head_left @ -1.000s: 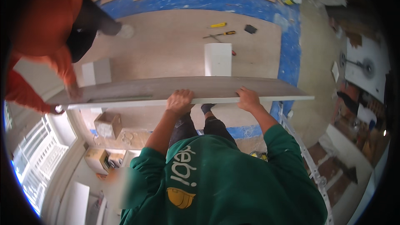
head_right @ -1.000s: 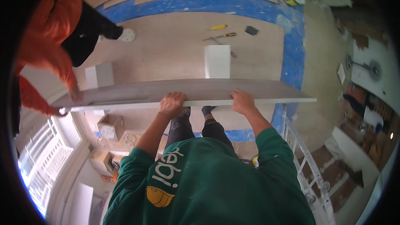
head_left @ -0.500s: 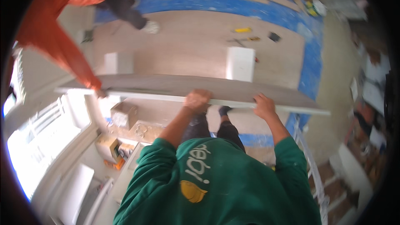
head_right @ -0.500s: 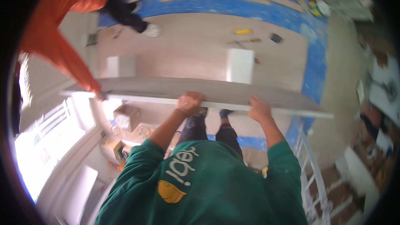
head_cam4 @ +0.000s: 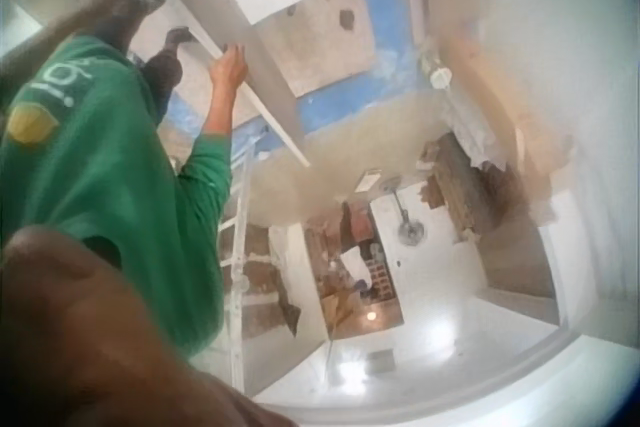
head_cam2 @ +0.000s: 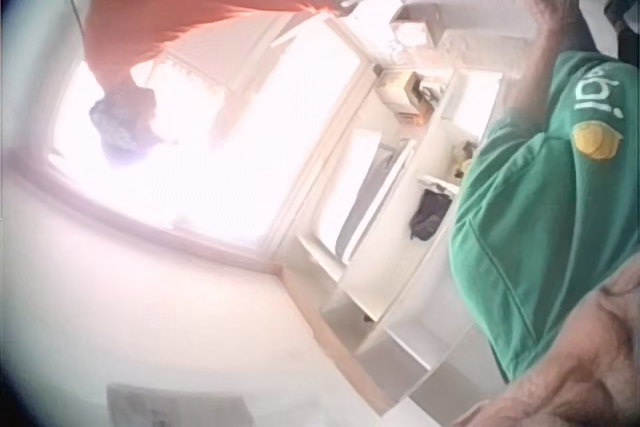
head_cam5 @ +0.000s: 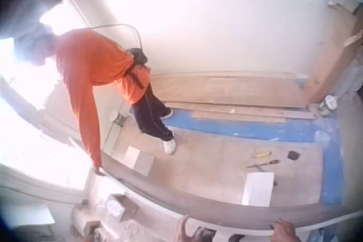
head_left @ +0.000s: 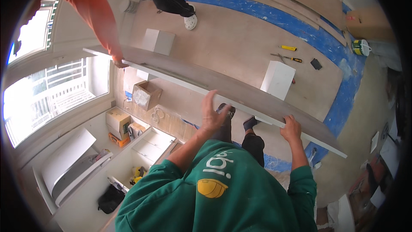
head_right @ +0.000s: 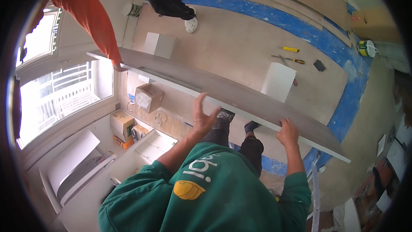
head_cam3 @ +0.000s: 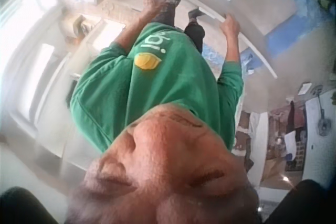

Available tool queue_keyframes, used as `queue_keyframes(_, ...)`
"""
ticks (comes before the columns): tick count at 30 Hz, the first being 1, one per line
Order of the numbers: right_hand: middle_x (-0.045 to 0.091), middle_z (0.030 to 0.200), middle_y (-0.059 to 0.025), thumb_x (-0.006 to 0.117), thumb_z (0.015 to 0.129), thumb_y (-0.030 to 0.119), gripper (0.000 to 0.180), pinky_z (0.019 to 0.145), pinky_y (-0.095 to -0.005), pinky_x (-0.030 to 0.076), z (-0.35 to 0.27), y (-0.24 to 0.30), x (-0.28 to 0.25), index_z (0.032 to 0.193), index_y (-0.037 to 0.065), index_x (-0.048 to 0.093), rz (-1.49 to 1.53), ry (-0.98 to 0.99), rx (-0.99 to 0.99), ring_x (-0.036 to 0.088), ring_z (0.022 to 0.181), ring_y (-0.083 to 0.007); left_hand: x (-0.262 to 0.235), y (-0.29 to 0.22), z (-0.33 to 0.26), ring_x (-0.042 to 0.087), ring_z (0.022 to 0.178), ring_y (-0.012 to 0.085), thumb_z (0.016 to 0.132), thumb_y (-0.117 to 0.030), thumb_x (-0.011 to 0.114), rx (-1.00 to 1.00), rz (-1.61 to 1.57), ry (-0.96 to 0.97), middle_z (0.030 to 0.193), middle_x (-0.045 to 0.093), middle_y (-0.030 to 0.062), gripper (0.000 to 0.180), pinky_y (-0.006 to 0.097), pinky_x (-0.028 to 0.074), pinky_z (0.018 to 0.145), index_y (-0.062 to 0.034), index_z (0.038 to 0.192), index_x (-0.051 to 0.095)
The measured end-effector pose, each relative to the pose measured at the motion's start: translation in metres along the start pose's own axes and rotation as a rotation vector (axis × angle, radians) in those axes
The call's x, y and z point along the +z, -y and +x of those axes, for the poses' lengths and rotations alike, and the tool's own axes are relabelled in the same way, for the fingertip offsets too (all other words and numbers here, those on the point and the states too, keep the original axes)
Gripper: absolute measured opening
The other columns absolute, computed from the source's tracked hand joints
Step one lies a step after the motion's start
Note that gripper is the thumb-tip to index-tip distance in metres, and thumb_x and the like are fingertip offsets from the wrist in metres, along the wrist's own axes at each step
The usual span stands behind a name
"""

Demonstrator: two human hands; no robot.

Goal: The person assembles a white shelving unit by aligning and hammering wooden strips into place, then cutting and fitting a large white panel. A coworker assists by holding parts steady during the process.

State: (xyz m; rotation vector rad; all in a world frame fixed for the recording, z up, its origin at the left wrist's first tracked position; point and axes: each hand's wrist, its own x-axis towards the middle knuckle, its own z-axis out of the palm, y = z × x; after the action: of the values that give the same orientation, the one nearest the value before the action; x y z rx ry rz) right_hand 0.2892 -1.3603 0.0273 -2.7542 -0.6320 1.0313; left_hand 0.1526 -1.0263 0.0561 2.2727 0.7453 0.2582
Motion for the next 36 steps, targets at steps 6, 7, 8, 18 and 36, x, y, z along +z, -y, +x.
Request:
queue_keyframes(6,0.064,0.111,-0.0169,0.069,0.077,0.016,0.034,0.087,-0.0466,0.052,-0.014,-0.003,0.023,0.109,0.004,0.067,-0.006,-0.007,-0.017,0.063,0.101,-0.0385,0.004,0.036,0.005,0.047,0.13,0.0349,0.088,-0.049,0.073,-0.967,-0.744,-0.303,0.149,0.039,0.0251,0.096,0.046,0.041,0.107,0.0008,0.152,0.022)
queue_keyframes(7,0.064,0.112,-0.0182,0.069,0.078,0.017,0.035,0.088,-0.0467,0.052,-0.016,-0.002,0.025,0.11,0.003,0.067,-0.03,0.015,-0.032,0.063,0.102,-0.0391,0.011,0.029,0.015,0.046,0.131,0.0359,0.088,-0.05,0.073,-0.979,-0.903,-0.366,0.153,0.033,0.0265,0.099,0.047,0.041,0.107,0.0018,0.153,0.019)
queue_keyframes(8,0.065,0.11,-0.019,0.068,0.078,0.017,0.035,0.088,-0.0468,0.052,-0.018,0.002,0.027,0.109,0.003,0.068,-0.035,-0.014,-0.068,0.063,0.101,-0.0397,0.032,0.053,0.018,0.046,0.131,0.0361,0.088,-0.047,0.073,-1.076,-0.749,-0.459,0.153,0.032,0.0276,0.099,0.046,0.041,0.108,0.0022,0.153,0.018)
queue_keyframes(18,0.07,0.097,-0.0245,0.072,0.078,0.021,0.036,0.081,-0.0469,0.053,0.011,-0.007,0.031,0.105,-0.003,0.07,-0.012,0.076,-0.209,0.068,0.092,-0.0428,0.101,0.073,0.027,0.063,0.111,0.0392,0.087,-0.023,0.072,-1.095,-0.66,-0.568,0.115,0.065,0.0242,0.057,0.046,0.048,0.096,-0.0019,0.132,0.044)
queue_keyframes(36,0.072,0.091,-0.0239,0.069,0.08,0.016,0.031,0.079,-0.0462,0.053,0.031,-0.028,0.024,0.103,-0.005,0.068,-0.001,0.013,-0.203,0.07,0.087,-0.0411,0.108,-0.002,0.031,0.056,0.121,0.0437,0.086,-0.018,0.073,-1.132,-0.71,-0.177,0.132,0.053,0.027,0.073,0.049,0.047,0.102,-0.0017,0.141,0.028)
